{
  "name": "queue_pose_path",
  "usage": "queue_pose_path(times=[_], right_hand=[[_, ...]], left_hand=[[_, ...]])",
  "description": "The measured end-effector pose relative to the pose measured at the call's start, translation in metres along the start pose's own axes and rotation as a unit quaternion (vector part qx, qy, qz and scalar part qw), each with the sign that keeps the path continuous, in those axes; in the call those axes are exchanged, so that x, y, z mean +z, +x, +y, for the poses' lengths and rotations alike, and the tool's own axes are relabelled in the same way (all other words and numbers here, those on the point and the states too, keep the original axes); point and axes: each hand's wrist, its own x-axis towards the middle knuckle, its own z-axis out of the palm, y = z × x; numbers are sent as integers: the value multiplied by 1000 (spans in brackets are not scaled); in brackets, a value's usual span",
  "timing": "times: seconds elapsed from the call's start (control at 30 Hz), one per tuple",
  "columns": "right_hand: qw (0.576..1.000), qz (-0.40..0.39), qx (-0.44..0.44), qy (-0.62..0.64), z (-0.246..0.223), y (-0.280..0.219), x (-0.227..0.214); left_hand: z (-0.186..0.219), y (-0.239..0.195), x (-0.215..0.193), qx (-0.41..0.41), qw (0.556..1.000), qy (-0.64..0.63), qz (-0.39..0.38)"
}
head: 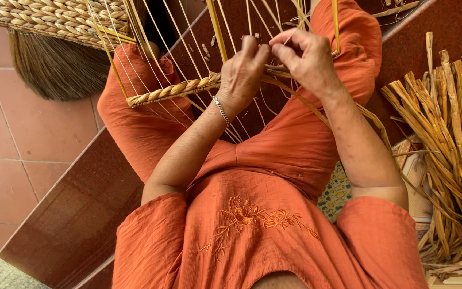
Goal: The person trims the edges of a woven basket with scissors, then weaves dried palm leaves into a basket frame. They interlace the leaves through the vertical ribs to form the basket's body.
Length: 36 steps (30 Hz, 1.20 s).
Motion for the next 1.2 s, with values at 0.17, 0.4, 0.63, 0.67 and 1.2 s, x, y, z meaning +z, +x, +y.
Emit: queue_pose_path(times=[0.17,0.4,0.63,0.67,1.2], right_hand=[[970,56,-55,-228,-24,-47,-11],[889,-69,-42,-450,-37,-70,-26],[781,86,-286,-549,-55,-18,-29],[782,84,-319,-528,-57,-13,-29],[933,-156,95,-309,-21,3,-23]], left_hand=[[3,-4,2,-23,963,-265,-31],[-5,2,-47,-158,872,-420,-197],[-2,0,-58,1,925,-349,-151],[-1,1,-56,8,930,-335,-148],[2,-1,-29,-23,962,-240,-124]])
